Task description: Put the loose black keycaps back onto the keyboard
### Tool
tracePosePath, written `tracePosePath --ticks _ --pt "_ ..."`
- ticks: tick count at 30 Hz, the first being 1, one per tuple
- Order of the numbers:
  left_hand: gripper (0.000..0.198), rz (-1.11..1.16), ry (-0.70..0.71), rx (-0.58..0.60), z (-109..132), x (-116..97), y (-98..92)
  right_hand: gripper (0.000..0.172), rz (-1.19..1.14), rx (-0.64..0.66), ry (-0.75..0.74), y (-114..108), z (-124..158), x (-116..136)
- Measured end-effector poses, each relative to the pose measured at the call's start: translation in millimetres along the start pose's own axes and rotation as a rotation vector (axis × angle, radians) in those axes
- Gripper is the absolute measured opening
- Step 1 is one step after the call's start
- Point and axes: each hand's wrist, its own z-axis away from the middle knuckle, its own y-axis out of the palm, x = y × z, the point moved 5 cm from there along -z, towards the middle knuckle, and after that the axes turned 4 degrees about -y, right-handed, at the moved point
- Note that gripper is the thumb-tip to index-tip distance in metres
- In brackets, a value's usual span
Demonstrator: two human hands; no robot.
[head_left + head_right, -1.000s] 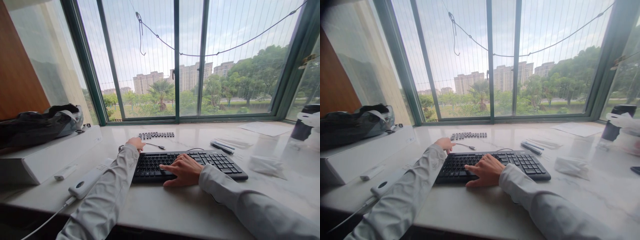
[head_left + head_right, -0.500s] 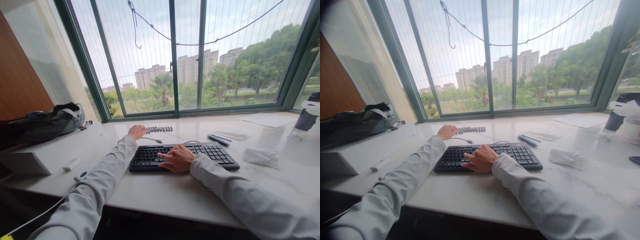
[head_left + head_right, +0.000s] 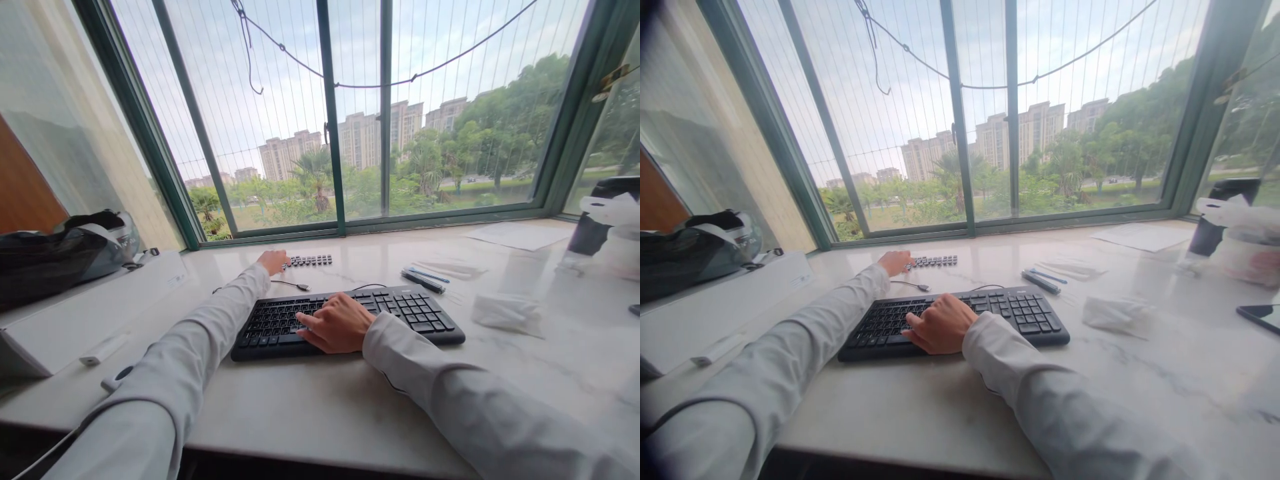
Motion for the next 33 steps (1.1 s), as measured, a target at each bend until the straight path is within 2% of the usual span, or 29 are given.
tracePosePath --ticks 10,17,25,31,33 --pt "0.015 -0.015 0.012 0.008 -11 3 4.7 0.038 0.005 0.028 -0.009 -1 -1 2" --pt "0.023 -0.012 0.007 -0.011 -9 8 0.6 0.036 0.002 0.014 -0.007 -1 -1 1" --pt "0.018 0.018 0.031 -0.013 -4 6 -1.9 0.036 0.011 0.014 -0.012 -1 -2 1" --pt "0.014 0.112 0.052 -0.073 6 -2 -15.7 0.037 0.002 0.013 -0.006 -1 -1 1" --pt "0.021 0.169 0.067 -0.110 14 -5 -24.5 0.037 0.001 0.009 0.002 -1 -1 0"
